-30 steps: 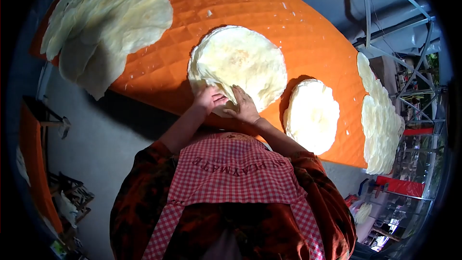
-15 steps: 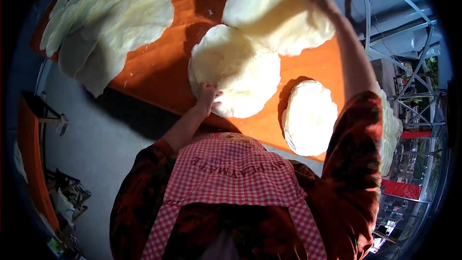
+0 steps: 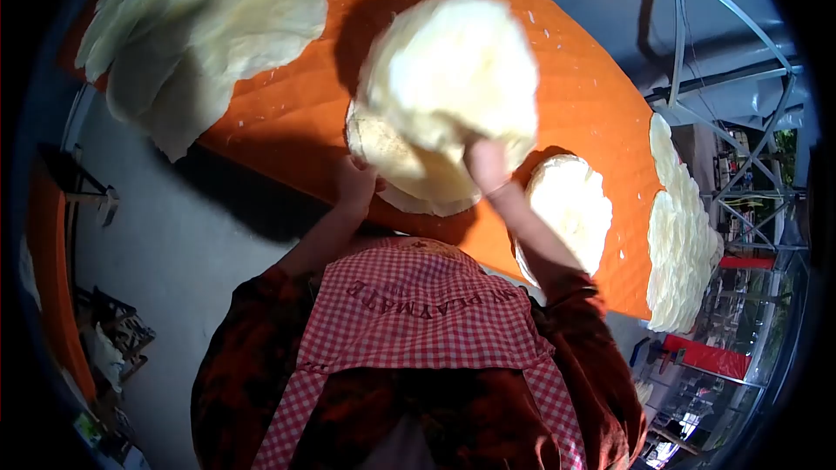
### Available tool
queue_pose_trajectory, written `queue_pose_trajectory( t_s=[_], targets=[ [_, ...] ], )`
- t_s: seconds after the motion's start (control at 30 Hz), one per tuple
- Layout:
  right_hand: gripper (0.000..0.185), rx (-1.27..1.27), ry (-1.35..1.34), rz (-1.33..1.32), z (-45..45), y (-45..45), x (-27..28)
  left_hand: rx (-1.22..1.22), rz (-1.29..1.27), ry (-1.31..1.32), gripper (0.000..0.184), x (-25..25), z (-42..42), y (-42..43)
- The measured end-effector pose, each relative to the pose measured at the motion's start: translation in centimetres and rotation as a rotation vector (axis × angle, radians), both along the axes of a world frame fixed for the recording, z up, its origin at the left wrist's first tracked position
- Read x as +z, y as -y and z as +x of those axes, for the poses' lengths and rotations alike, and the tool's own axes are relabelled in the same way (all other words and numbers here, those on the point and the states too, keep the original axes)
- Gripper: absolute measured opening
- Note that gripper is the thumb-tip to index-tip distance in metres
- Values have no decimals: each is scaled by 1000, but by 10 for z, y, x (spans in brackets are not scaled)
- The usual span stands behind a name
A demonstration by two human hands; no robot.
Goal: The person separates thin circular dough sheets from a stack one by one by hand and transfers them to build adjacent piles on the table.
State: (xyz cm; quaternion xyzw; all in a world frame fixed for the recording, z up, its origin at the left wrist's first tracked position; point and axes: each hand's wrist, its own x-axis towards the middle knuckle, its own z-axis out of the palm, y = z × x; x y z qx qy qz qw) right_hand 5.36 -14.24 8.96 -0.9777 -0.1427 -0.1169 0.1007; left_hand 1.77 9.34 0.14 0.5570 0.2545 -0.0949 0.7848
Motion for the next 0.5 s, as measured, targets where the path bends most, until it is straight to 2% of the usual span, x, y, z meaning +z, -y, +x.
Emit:
queue_pose_trajectory(
  t_s=[0.03,0.07,0.1,0.2,0.23,0.3,0.37,0.4,0.43,0.5],
  targets=[
    [40,-8,-166,-46,-22,-10,-46,-27,-32,-16,20,-4,-2,0],
    [35,65,-19,60,-34,-14,-74,-76,-38,-4,24,-10,0,-2],
    [30,131,129,165,-43,-24,-74,-99,-36,-24,24,-6,-1,-2],
    [27,-38,-238,15,-35,-12,-49,-150,-42,-95,25,0,2,-2],
    [26,1,-134,61,-28,-9,-44,-165,-50,-136,23,-4,2,-1],
    [33,39,-98,69,-34,-16,-29,-196,-76,-147,20,-11,12,1],
    [40,83,-284,-175,-48,-31,-31,-238,-109,-116,16,-17,14,2],
    [51,159,-45,-184,-57,-27,-85,-273,-91,-133,15,-15,14,2],
    [58,103,-39,-74,-72,-45,-70,-306,-72,-147,13,-11,17,1],
    [54,92,130,-94,-79,-49,-67,-337,-91,-134,14,-4,23,-1]
  ],
)
